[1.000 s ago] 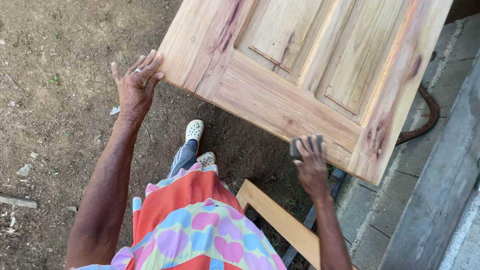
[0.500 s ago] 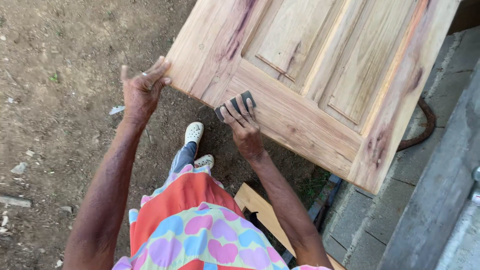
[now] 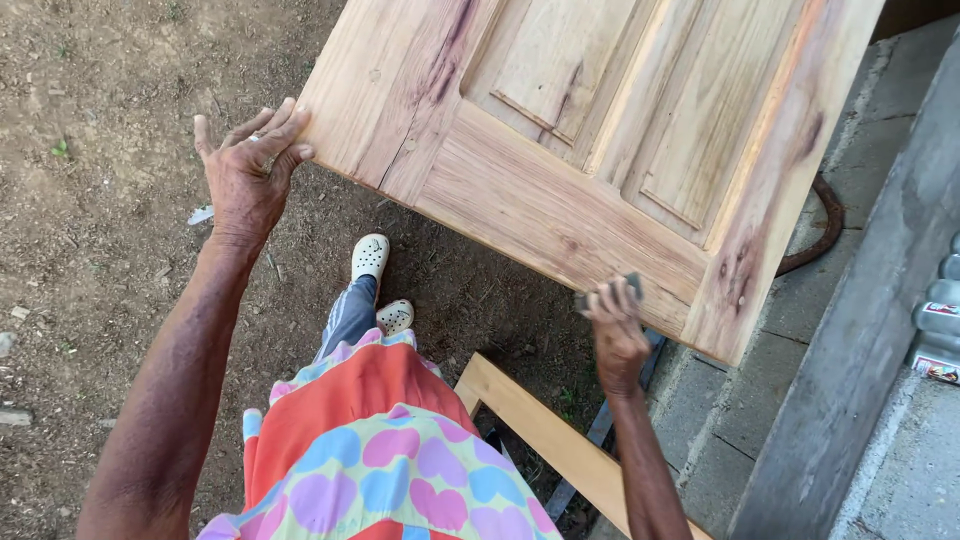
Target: Sanding a wooden door using a sanding block.
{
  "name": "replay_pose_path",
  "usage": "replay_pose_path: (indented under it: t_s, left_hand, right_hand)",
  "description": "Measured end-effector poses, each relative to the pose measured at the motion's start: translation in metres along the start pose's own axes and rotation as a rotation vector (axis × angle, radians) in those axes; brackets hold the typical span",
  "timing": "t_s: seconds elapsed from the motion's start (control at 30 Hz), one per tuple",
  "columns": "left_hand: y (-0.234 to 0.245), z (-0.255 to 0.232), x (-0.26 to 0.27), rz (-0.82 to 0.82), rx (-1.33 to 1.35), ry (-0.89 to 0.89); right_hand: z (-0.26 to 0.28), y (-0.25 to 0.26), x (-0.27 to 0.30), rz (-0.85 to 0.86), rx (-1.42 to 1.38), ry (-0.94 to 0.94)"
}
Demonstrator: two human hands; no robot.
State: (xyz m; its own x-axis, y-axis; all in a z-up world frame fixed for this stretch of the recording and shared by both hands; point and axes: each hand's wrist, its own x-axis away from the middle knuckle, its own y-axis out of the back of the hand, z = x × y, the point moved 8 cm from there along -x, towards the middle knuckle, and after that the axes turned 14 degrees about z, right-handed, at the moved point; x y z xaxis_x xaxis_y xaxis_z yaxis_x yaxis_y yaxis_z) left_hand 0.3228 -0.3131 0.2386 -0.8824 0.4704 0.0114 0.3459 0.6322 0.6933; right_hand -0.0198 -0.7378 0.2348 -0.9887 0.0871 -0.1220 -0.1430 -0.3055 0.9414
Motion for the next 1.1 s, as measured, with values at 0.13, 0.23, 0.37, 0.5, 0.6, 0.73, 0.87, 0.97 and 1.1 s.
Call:
replay_pose_path:
  t_s: [0.13,0.23,0.37,0.5,0.6,0.73,0.87,0.97,1.1]
  left_hand:
    - [-0.001,0.006,0.001,0.001,-0.051,-0.011]
    - [-0.001,0.004,0.006,0.020,-0.028,-0.039]
    - [0.002,-0.002,0.005,0.007,0.011,-0.036]
    - [0.004,-0.003,0.006,0.017,0.000,-0.006]
    - [0.016,-0.030,0.004,0.002,0.048,0.041]
    - [0.020,-0.038,0.005,-0.003,0.077,0.067]
    - [0.023,-0.042,0.005,0.007,0.063,0.066]
    - [0.022,-0.038,0.005,0.003,0.071,0.066]
    - [0.020,-0.042,0.003,-0.030,0.104,-0.035]
  right_hand:
    - [0.089,-0.012,-0.082,-0.070,-0.070,0.101]
    - [0.146,-0.035,-0.120,-0.058,-0.073,0.160]
    - [0.188,-0.034,-0.155,-0.051,-0.215,0.119]
    - [0.159,-0.032,-0.132,-0.134,-0.214,0.024]
    - [0.091,-0.015,-0.079,-0.168,-0.216,-0.127]
    - [-0.021,0.006,-0.002,-0.155,-0.278,-0.302]
    - [-0.103,0.037,0.066,-0.213,-0.144,-0.510]
    - [-0.117,0.038,0.072,-0.206,-0.097,-0.689]
    - [-0.055,0.001,0.032,-0.202,0.029,-0.687]
